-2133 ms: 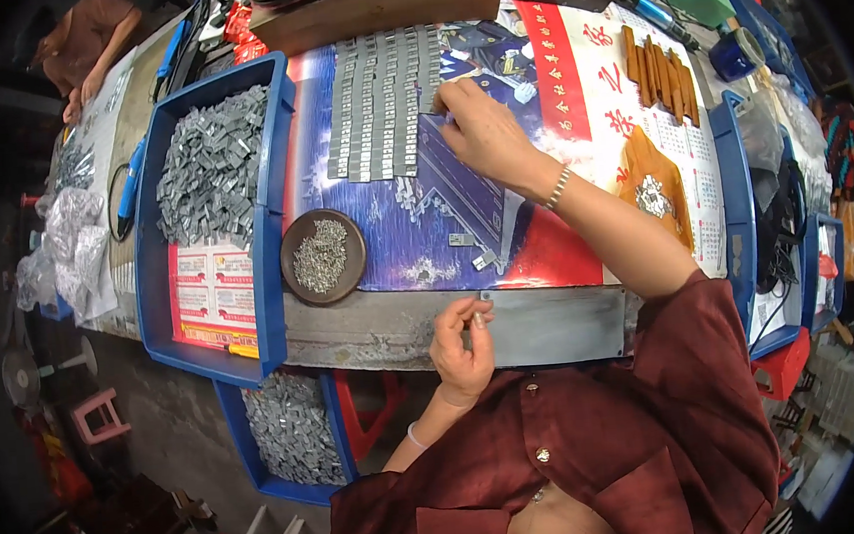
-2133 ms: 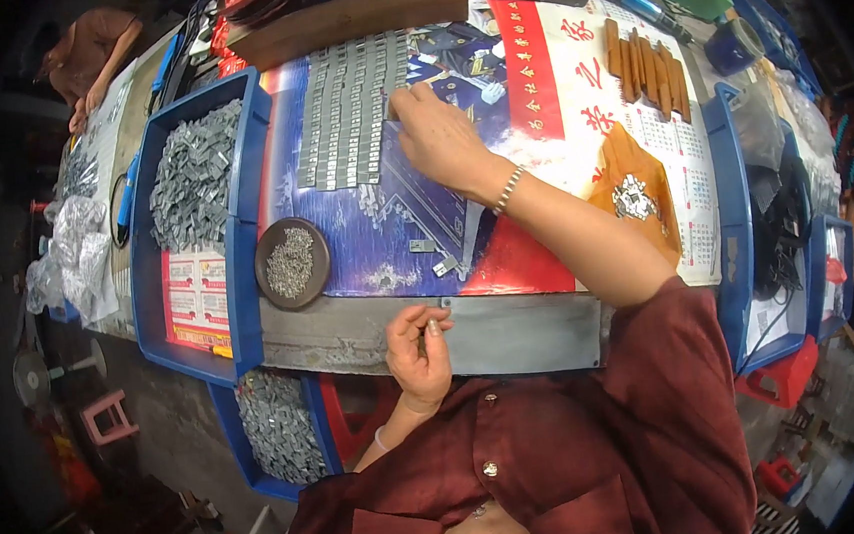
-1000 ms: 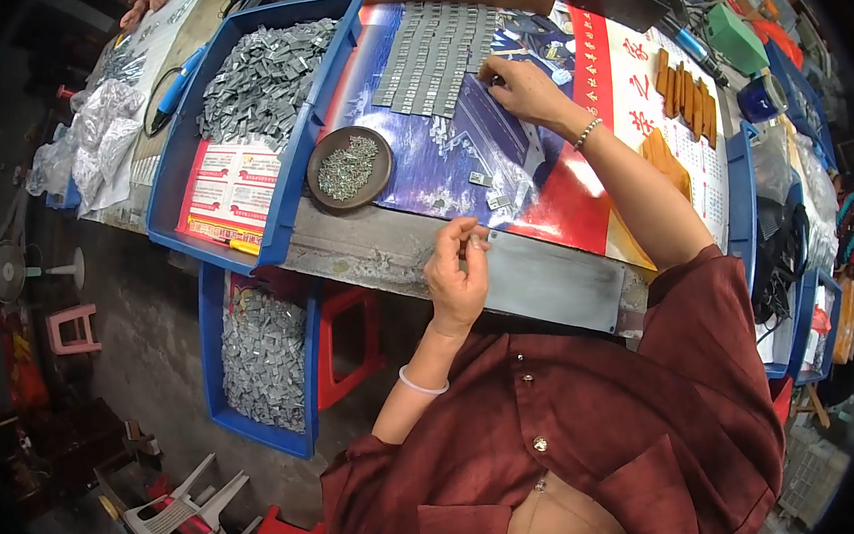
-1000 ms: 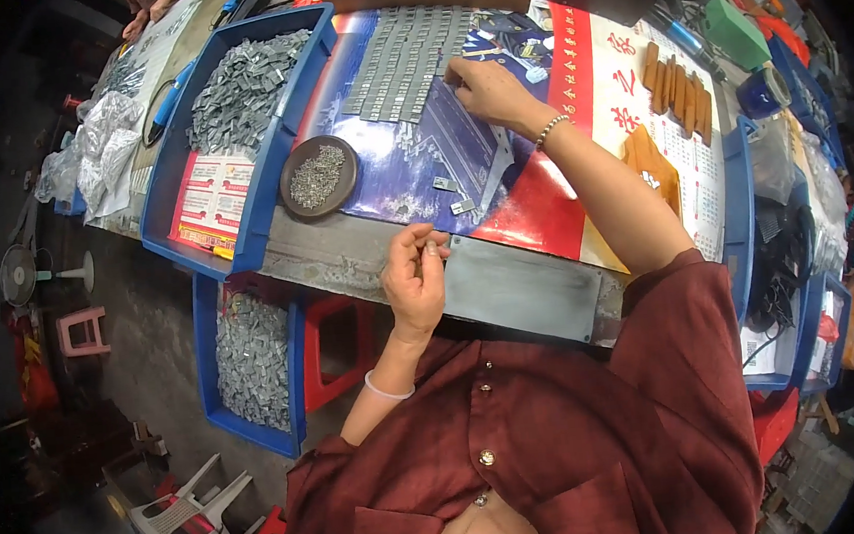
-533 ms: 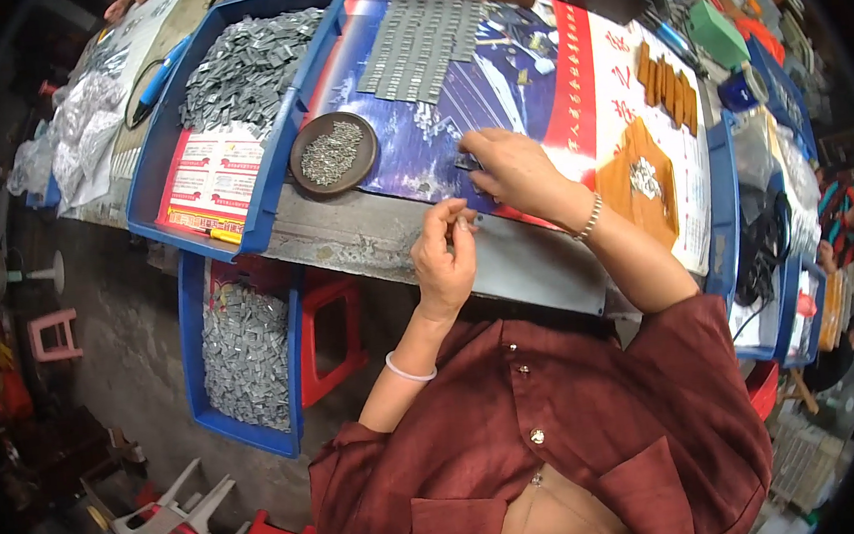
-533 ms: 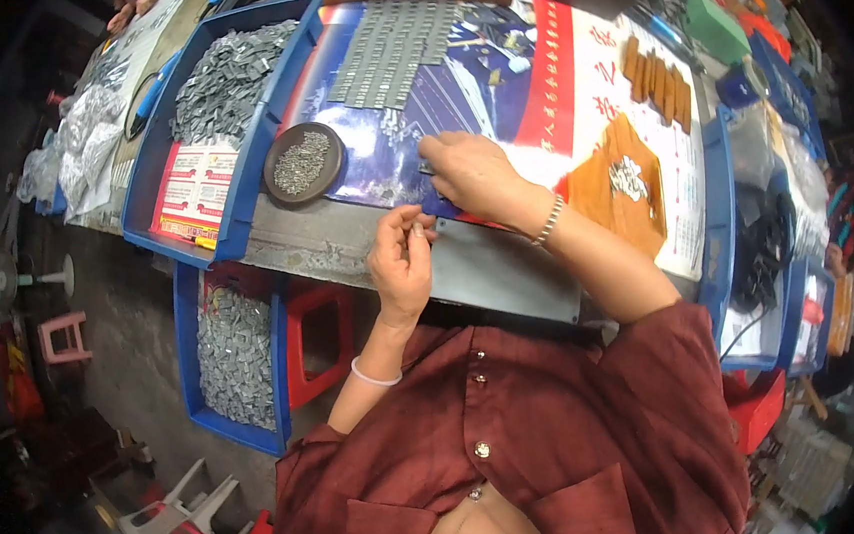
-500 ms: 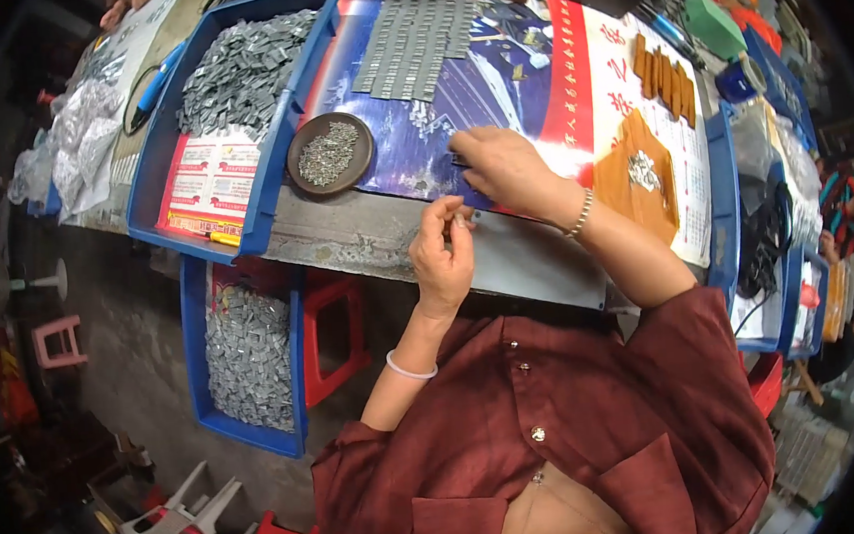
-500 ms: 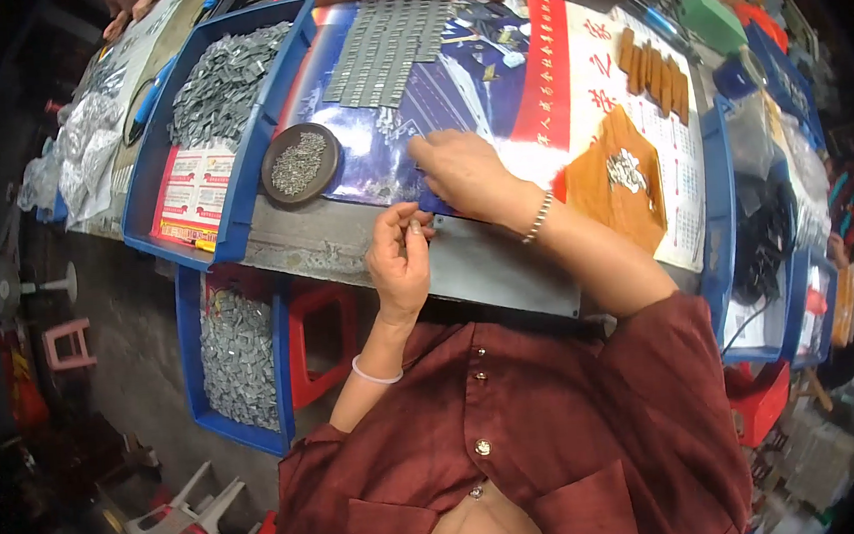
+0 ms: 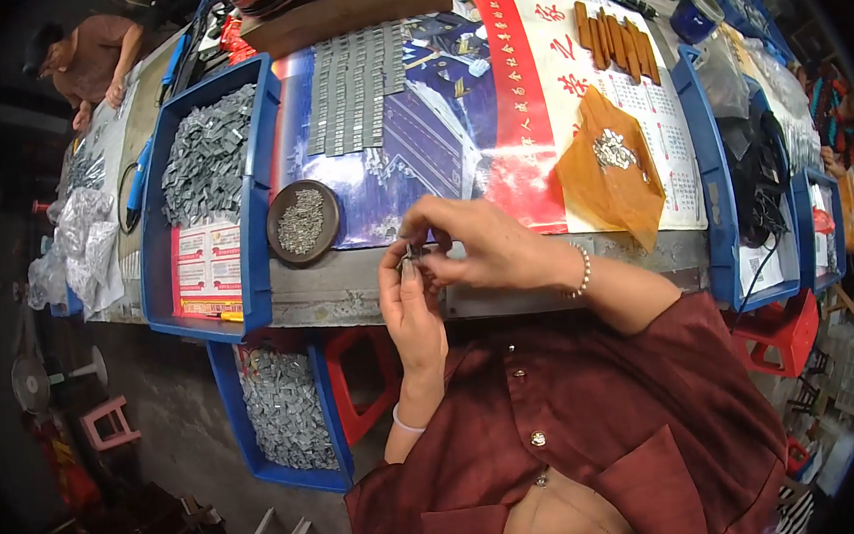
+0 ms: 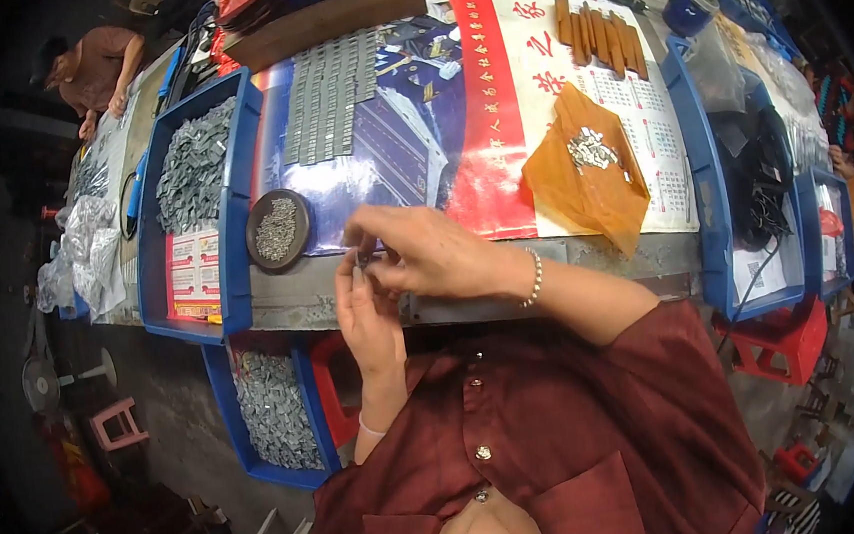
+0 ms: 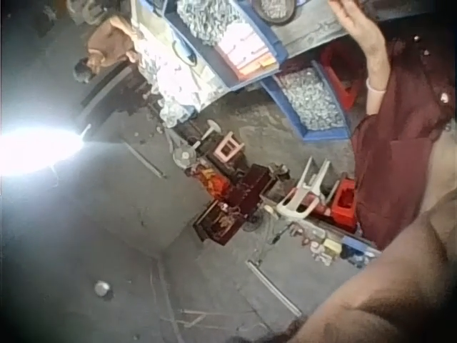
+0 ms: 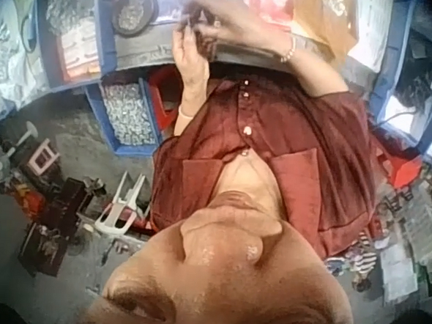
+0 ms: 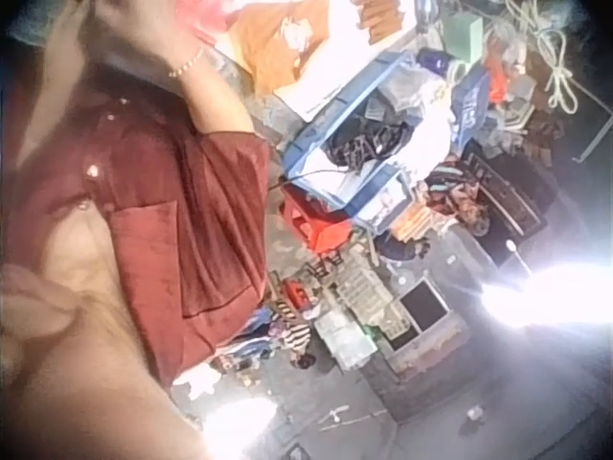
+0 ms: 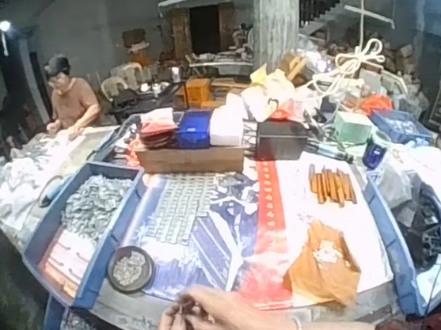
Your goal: Manually assembling small metal hardware components at a workbench.
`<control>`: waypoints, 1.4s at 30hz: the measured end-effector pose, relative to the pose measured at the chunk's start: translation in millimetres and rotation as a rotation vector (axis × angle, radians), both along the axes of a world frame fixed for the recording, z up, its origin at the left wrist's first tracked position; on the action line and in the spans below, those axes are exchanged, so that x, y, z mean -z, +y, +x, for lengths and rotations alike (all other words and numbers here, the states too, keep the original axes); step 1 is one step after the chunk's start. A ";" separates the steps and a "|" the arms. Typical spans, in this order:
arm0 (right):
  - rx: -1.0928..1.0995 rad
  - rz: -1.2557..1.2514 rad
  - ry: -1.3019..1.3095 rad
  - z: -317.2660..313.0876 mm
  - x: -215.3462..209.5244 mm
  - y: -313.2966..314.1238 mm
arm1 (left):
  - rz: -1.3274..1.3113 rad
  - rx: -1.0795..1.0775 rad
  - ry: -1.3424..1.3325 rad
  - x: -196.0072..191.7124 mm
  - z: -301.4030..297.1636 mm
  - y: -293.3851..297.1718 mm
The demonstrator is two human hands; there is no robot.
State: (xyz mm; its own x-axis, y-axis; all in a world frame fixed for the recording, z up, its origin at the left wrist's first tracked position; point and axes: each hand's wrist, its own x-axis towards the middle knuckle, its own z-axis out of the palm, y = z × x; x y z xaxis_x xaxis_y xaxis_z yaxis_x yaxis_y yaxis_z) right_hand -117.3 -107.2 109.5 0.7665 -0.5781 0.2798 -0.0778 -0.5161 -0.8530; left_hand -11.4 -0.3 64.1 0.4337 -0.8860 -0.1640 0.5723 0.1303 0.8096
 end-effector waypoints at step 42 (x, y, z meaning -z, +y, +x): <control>0.378 0.661 -0.296 -120.4 18.9 41.5 | -0.788 0.564 0.058 -210.3 -48.2 -21.3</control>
